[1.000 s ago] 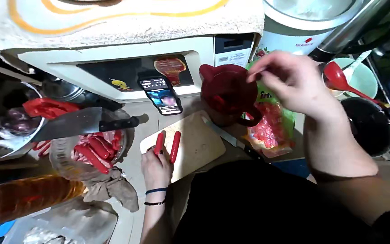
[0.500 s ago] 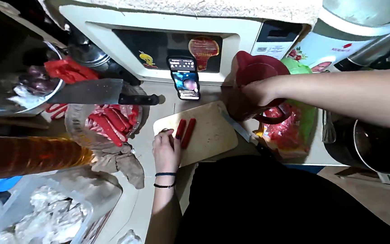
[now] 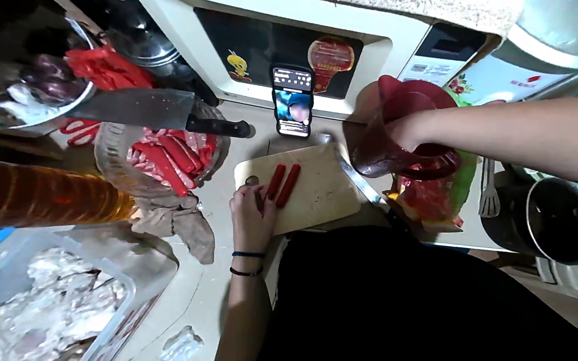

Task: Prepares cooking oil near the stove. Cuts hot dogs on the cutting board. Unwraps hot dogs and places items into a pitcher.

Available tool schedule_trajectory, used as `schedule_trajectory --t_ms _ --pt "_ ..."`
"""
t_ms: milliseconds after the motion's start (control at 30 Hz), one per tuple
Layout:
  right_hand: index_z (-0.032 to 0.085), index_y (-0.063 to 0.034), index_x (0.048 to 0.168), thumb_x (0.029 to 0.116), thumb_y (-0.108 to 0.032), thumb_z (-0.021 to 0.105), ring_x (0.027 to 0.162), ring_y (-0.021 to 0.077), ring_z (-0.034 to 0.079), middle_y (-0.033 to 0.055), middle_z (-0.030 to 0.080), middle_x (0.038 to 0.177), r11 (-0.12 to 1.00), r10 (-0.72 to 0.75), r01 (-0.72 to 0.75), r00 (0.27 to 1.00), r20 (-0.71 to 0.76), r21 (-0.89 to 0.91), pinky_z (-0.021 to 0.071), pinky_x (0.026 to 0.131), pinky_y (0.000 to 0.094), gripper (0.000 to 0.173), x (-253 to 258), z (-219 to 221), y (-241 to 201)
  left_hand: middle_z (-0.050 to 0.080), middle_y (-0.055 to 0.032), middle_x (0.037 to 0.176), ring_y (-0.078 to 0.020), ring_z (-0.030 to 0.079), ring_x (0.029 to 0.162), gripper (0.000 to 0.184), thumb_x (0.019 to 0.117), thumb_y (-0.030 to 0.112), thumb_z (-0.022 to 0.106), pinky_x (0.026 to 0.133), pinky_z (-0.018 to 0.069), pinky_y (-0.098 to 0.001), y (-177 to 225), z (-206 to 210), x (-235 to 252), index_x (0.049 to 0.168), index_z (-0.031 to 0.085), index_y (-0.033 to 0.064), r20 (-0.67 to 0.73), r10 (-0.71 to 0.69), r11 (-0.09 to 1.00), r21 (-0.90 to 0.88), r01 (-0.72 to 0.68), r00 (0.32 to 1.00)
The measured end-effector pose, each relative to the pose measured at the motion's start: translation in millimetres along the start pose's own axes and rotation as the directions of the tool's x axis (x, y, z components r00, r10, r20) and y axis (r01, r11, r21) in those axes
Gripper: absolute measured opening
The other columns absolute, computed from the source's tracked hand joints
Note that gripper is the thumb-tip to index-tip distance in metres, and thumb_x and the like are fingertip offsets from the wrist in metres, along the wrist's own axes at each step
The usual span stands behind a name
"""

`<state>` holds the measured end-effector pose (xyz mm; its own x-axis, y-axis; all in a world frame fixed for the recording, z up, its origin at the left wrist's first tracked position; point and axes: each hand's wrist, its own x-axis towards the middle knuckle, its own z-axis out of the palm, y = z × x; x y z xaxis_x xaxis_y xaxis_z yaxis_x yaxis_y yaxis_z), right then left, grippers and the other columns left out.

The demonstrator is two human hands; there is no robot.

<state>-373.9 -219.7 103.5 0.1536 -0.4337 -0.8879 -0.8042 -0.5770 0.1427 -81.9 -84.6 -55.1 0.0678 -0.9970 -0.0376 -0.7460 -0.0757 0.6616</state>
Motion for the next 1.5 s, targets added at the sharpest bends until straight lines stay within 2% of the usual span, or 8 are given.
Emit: schedule_trajectory --t_ms 167,333,500,700,967,1100,1233,1500 --pt "0.065 0.0113 0.106 0.0888 0.002 0.072 0.108 0.0455 0.063 0.0281 0.066 0.108 0.998 0.067 -0.065 0.994 -0.089 0.023 0.0498 0.087 0.0626 0.021 -13 -6 1 0.054 -0.0241 0.141 -0.0423 0.054 0.124 0.040 0.0962 0.016 0.059 0.098 0.0478 -0.0574 13 -19 -1 0.133 0.062 0.0003 -0.022 0.035 0.999 -0.019 -0.035 0.999" --pt "0.071 0.0011 0.099 0.0902 -0.006 0.078 0.090 0.0390 0.067 0.0203 0.068 0.093 0.946 0.070 0.107 0.856 -0.512 0.307 0.0529 0.081 0.0620 0.013 -56 1 36 0.055 -0.0248 0.139 -0.0407 0.054 0.125 0.039 0.1008 0.023 0.052 0.096 0.0496 -0.0563 51 -30 10 0.131 0.061 -0.0006 -0.071 0.188 0.979 -0.061 -0.192 0.980" --pt "0.063 -0.0062 0.119 0.0895 0.004 0.070 0.093 0.0058 0.071 0.0004 0.074 0.105 0.490 0.237 0.646 0.548 -0.802 0.586 0.0597 0.086 0.0235 0.032 -89 45 63 0.061 -0.0236 0.131 -0.0365 0.060 0.118 0.036 0.1019 0.018 0.053 0.093 0.0528 -0.0509 123 -20 28 0.130 0.062 -0.0023 -0.043 0.481 0.862 -0.162 -0.481 0.876" --pt "0.054 -0.0015 0.134 0.1045 0.000 0.045 0.103 0.0161 0.071 0.0033 0.071 0.110 -0.074 0.579 0.978 0.200 -0.791 0.193 0.0588 0.098 0.0371 0.031 -64 79 40 0.067 -0.0169 0.127 -0.0368 0.059 0.114 0.050 0.1006 0.020 0.056 0.091 0.0462 -0.0541 208 9 42 0.144 0.052 -0.0033 -0.047 0.694 0.704 -0.165 -0.691 0.718" --pt "0.053 -0.0056 0.128 0.1155 -0.030 0.014 0.072 0.0133 0.061 0.0013 0.058 0.086 -0.470 0.757 0.860 0.277 -0.592 -0.199 0.0583 0.071 0.0305 0.047 -67 65 29 0.074 -0.0097 0.094 -0.0285 0.065 0.089 0.034 0.0991 0.022 0.062 0.087 0.0435 -0.0512 246 38 47 0.122 0.068 -0.0031 -0.088 0.731 0.664 -0.137 -0.735 0.676" --pt "0.052 -0.0138 0.105 0.1151 -0.028 0.015 0.069 0.0135 0.060 0.0006 0.057 0.080 -0.467 0.801 0.837 0.263 -0.538 -0.285 0.0567 0.069 0.0312 0.041 -68 60 29 0.071 -0.0082 0.085 -0.0246 0.063 0.082 0.022 0.0988 0.020 0.062 0.087 0.0422 -0.0482 249 41 48 0.103 0.070 -0.0002 -0.122 0.725 0.653 -0.192 -0.733 0.678" --pt "0.051 -0.0145 0.102 0.1144 -0.021 0.016 0.071 0.0114 0.059 -0.0002 0.057 0.083 -0.434 0.810 0.848 0.219 -0.545 -0.304 0.0555 0.069 0.0278 0.038 -64 59 32 0.071 -0.0082 0.085 -0.0221 0.065 0.082 0.025 0.0997 0.018 0.060 0.088 0.0450 -0.0483 250 42 52 0.112 0.070 -0.0013 -0.164 0.695 0.651 -0.270 -0.709 0.701" --pt "0.056 -0.0045 0.122 0.1147 -0.017 0.020 0.088 0.0132 0.070 0.0062 0.070 0.108 -0.341 0.784 0.930 0.202 -0.587 -0.136 0.0601 0.078 0.0284 0.039 -68 60 23 0.070 -0.0020 0.083 -0.0101 0.065 0.079 0.030 0.1078 0.013 0.042 0.087 0.0501 -0.0378 257 41 55 0.121 0.065 -0.0013 -0.056 0.609 0.682 -0.474 -0.558 0.791"
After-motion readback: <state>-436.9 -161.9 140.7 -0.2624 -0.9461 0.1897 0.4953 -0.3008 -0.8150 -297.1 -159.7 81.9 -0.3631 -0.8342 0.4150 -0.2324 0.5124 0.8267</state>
